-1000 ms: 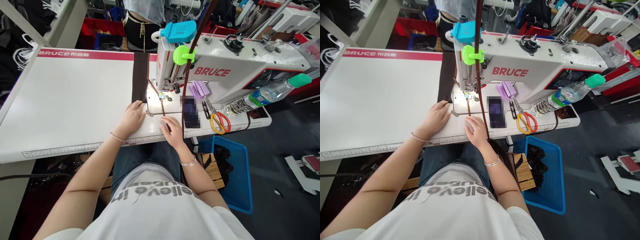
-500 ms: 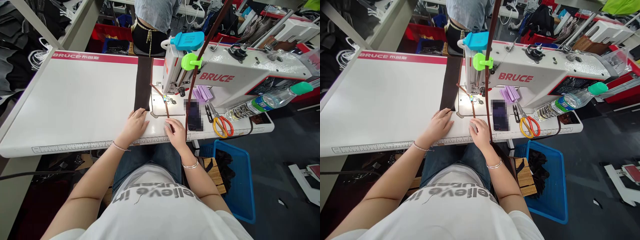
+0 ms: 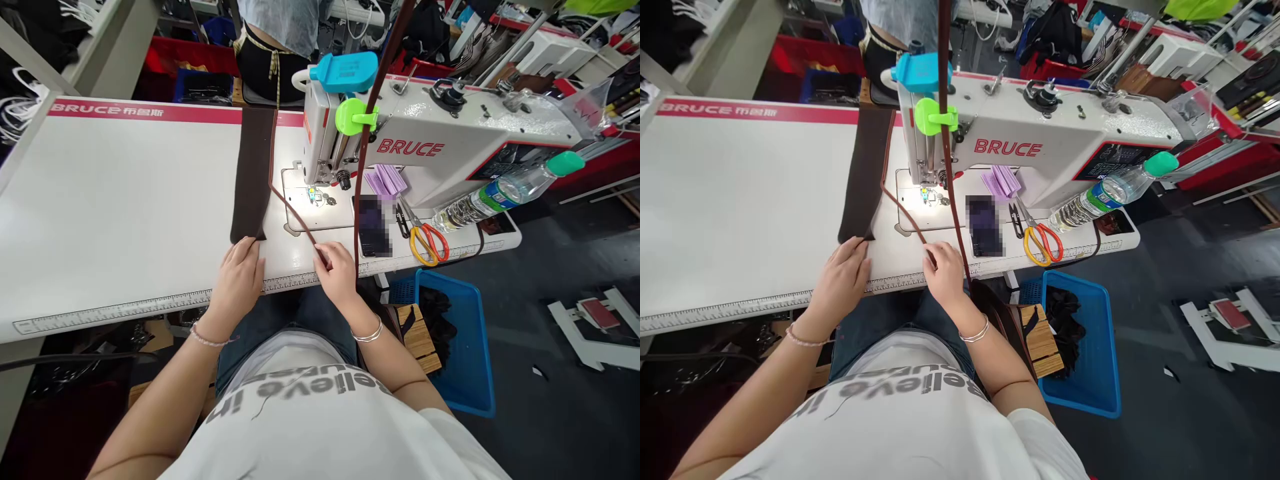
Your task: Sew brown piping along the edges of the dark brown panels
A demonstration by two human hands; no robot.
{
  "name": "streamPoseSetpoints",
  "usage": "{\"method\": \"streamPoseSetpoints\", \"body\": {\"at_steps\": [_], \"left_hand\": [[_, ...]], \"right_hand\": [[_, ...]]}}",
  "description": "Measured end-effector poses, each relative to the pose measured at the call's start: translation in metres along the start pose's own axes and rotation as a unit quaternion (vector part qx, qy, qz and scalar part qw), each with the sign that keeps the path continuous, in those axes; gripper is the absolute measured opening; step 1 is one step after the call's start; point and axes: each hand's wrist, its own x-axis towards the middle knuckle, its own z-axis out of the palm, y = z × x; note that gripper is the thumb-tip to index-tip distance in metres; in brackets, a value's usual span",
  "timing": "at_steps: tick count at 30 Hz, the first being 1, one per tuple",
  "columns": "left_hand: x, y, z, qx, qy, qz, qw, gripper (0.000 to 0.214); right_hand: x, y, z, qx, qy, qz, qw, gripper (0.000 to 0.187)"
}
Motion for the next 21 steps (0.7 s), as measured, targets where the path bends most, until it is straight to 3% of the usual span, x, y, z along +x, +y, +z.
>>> {"method": "streamPoseSetpoints", "body": {"at_steps": [6,14,21], "left_hand": [[-0.034,0.005,-0.015,0.025,-0.015,-0.044,0.999,0.052],[-0.060,0.021,-0.033,0.028,-0.094,-0.026,0.995,0.052],[-0.065,0.035,-0.038,-0.093,-0.258,0.015,0.961,0.051]], "right_hand": [[-0.015,-0.008,-0.003,-0.033,0.019,-0.021,0.999,0.023],[-0.020,-0.015,-0.008,-0.030,0.023,-0.033,0.999,0.018],[-0.014,-0.035,-0.006,0.068,-0.084,0.006,0.994,0.023]]}}
